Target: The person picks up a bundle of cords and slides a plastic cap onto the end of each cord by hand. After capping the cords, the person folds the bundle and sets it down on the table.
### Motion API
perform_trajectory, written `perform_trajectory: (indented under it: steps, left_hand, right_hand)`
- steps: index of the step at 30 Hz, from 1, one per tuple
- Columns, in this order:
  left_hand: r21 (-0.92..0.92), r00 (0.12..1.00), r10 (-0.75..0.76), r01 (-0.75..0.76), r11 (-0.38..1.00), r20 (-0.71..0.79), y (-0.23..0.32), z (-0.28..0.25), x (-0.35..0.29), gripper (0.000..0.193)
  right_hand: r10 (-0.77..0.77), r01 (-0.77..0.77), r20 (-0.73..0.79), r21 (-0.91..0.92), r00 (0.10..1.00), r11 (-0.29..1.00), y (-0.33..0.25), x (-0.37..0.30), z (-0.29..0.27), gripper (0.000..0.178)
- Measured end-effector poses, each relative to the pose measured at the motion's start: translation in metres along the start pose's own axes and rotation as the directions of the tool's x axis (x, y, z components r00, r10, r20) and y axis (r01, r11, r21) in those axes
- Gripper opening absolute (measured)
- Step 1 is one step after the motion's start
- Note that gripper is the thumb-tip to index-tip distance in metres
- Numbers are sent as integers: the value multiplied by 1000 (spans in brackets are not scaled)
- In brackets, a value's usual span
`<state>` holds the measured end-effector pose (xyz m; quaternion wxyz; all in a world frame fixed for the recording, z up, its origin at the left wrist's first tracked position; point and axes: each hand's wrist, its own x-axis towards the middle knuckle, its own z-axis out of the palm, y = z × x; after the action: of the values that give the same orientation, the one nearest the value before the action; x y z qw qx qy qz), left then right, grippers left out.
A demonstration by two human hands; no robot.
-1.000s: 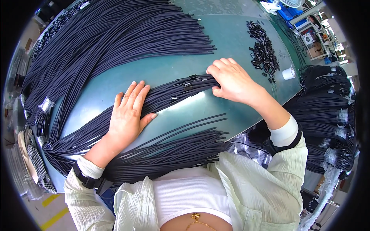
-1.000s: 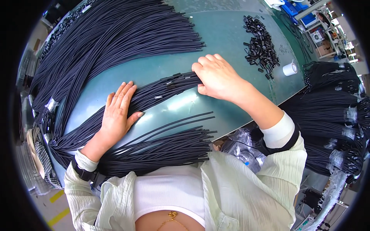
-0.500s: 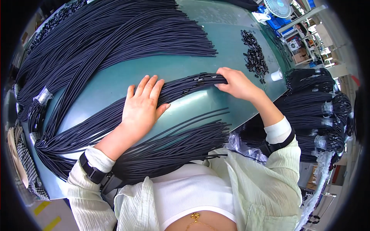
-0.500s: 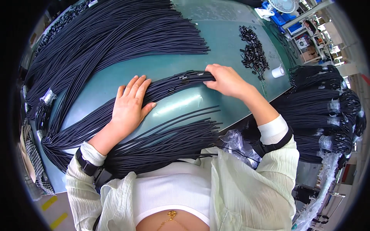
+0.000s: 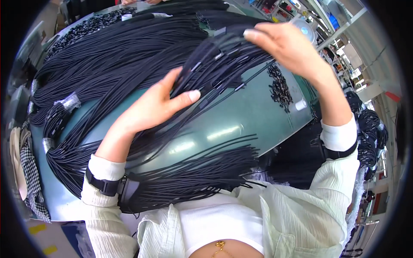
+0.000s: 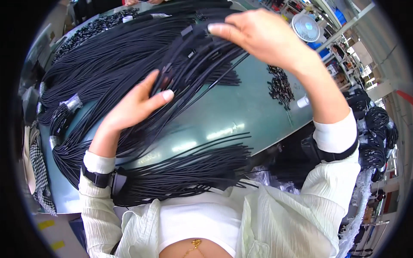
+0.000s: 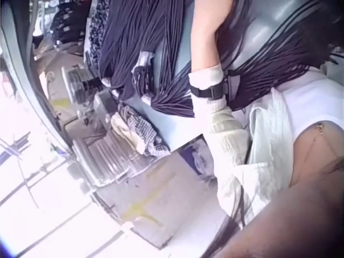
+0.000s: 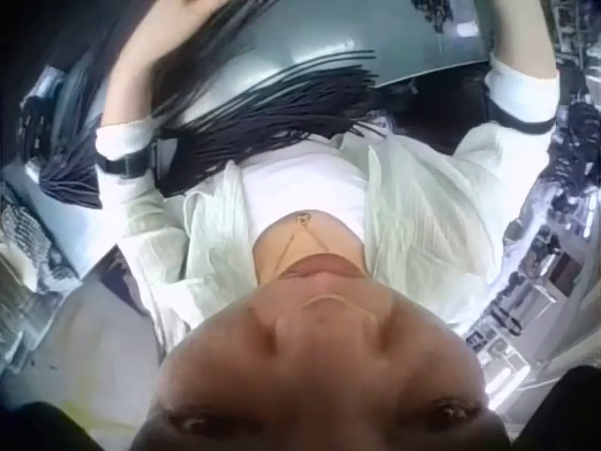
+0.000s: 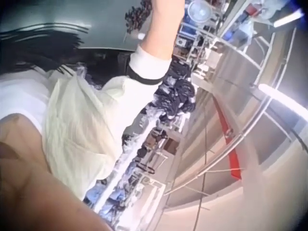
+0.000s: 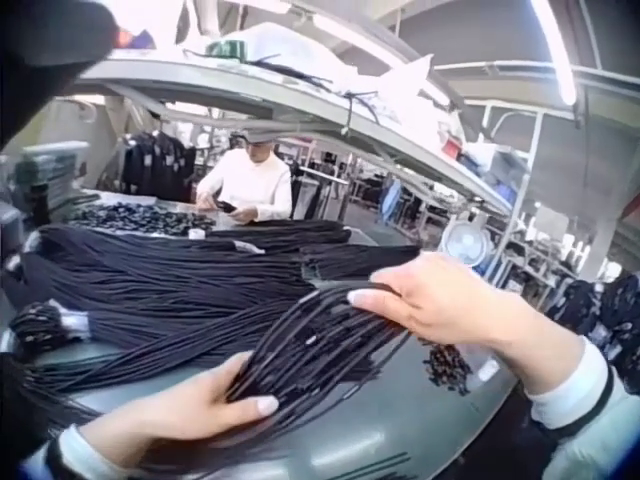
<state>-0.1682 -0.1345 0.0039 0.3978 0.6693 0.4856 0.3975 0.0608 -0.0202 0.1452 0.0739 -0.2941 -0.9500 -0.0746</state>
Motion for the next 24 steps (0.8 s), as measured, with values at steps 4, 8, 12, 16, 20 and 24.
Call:
perform_trajectory:
  steps: [4, 8, 12, 16, 20, 24]
  left_hand:
    - [-103, 884, 280, -339, 935, -375, 36, -34, -9, 56]
    - [221, 887, 351, -293, 930, -300, 51, -49, 5, 55]
    - [197, 835, 530, -501, 843, -146, 76, -50, 44, 44]
    - [79, 951, 306, -308, 948, 33, 96, -57, 64, 29]
    - [-23, 961, 261, -260, 965, 88, 93, -55, 68, 24]
    - [205, 955, 49, -113, 972, 292, 55, -72, 47, 24]
  right_hand:
    - [-87, 161, -314, 219, 945, 962, -10, 16, -25, 37]
    - [-268, 237, -52, -328, 962, 915, 4, 28, -23, 35]
    - [-241, 200, -101, -312, 965, 929, -37, 34, -50, 31]
    - [-355, 266, -138, -433, 925, 861, -49, 37, -59, 29]
    - [-383, 307, -60, -489, 922, 816, -46, 36, -70, 28]
    - [-423, 309, -130, -503, 897, 808, -29, 32, -78, 28]
